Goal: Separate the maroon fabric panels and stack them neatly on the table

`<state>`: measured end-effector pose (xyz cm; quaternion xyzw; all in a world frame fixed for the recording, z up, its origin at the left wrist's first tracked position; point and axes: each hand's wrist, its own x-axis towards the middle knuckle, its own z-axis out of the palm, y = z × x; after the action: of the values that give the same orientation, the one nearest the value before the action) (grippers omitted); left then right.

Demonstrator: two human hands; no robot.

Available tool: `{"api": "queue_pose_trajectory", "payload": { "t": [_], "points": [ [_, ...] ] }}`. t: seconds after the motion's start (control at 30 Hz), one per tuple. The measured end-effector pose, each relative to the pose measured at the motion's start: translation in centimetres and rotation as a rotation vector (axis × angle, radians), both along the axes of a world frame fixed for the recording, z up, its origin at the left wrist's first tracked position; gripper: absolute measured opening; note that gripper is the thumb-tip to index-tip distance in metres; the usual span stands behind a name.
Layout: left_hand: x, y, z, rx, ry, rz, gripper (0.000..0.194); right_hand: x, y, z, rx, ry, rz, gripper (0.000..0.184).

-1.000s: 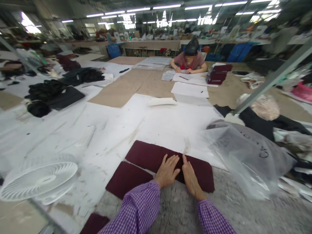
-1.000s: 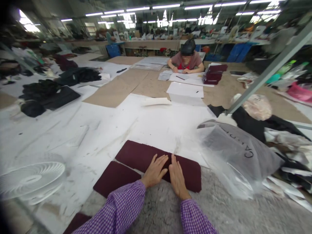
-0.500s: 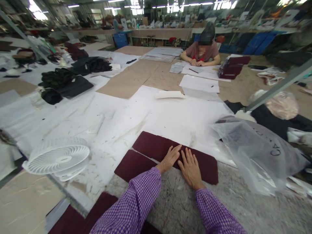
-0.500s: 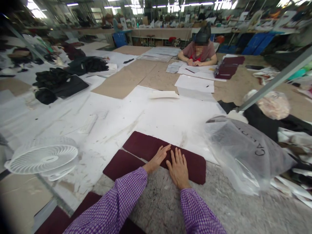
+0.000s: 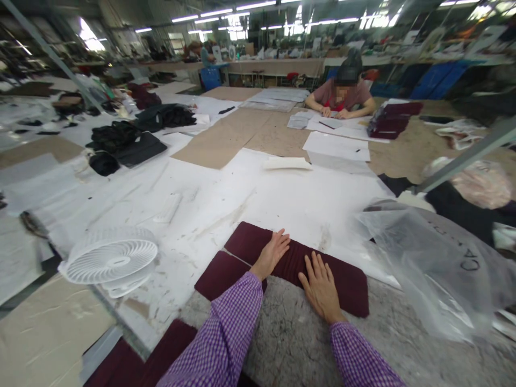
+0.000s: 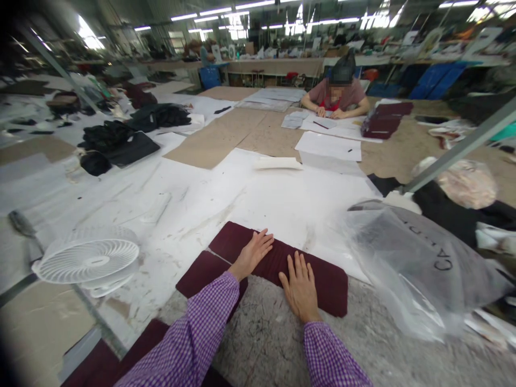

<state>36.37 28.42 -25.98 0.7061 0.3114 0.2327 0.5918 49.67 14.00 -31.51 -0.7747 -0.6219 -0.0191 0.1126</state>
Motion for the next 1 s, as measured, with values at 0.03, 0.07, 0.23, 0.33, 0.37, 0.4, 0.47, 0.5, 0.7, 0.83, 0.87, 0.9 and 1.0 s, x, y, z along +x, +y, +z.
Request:
{"api": "queue_pose_trajectory", "payload": {
  "t": [0.03, 0.07, 0.23, 0.33, 0.37, 0.4, 0.47, 0.5, 0.7, 0.83, 0.87, 0.9, 1.0],
  "points": [
    [-0.8, -0.2, 0.9, 0.046, 0.021, 0.005, 0.065, 0.0, 0.0, 0.0, 0.000, -0.004, 0.001, 0.060],
    [-1.9, -0.5, 1.8, 0.101, 0.046, 0.012, 0.061, 0.0, 0.0, 0.0, 0.000, -0.007, 0.001, 0.060],
    [-12.0, -3.2, 2.1, 0.422, 0.373, 0.185, 0.045, 0.0, -0.1, 0.0, 0.001, -0.015, -0.005, 0.062],
    [-17.6, -5.3, -0.2, 0.599, 0.600, 0.252, 0.048, -0.1, -0.1, -0.2, -0.011, 0.000, -0.003, 0.063],
    [-18.7, -5.9, -1.1, 0.637, 0.655, 0.248, 0.053, -0.1, -0.1, -0.3, -0.021, 0.006, -0.005, 0.064],
    [-19.6, -6.4, -1.9, 0.667, 0.696, 0.236, 0.055, -0.1, -0.1, -0.4, -0.033, 0.010, -0.009, 0.065],
    [-20.4, -7.0, -3.1, 0.712, 0.748, 0.213, 0.057, -0.1, 0.0, -0.3, -0.066, 0.013, -0.018, 0.068],
    [-20.6, -7.1, -3.5, 0.728, 0.762, 0.203, 0.057, -0.1, 0.0, -0.1, -0.086, 0.012, -0.021, 0.069],
    [-21.3, -7.0, -4.2, 0.769, 0.795, 0.232, 0.058, -0.9, 0.8, 2.0, -0.184, 0.014, -0.051, 0.056],
    [-21.5, -7.3, -4.1, 0.763, 0.809, 0.252, 0.060, -1.9, 2.6, 3.7, -0.211, 0.075, -0.157, 0.054],
    [-21.5, -7.4, -4.0, 0.756, 0.806, 0.251, 0.060, -2.2, 2.9, 4.3, -0.211, 0.100, -0.177, 0.053],
    [-21.5, -7.5, -3.8, 0.745, 0.799, 0.247, 0.059, -2.5, 3.0, 5.0, -0.202, 0.124, -0.195, 0.051],
    [-21.6, -7.2, -2.4, 0.686, 0.743, 0.208, 0.055, -3.8, 1.7, 7.3, -0.108, 0.174, -0.230, 0.048]
  ]
}}
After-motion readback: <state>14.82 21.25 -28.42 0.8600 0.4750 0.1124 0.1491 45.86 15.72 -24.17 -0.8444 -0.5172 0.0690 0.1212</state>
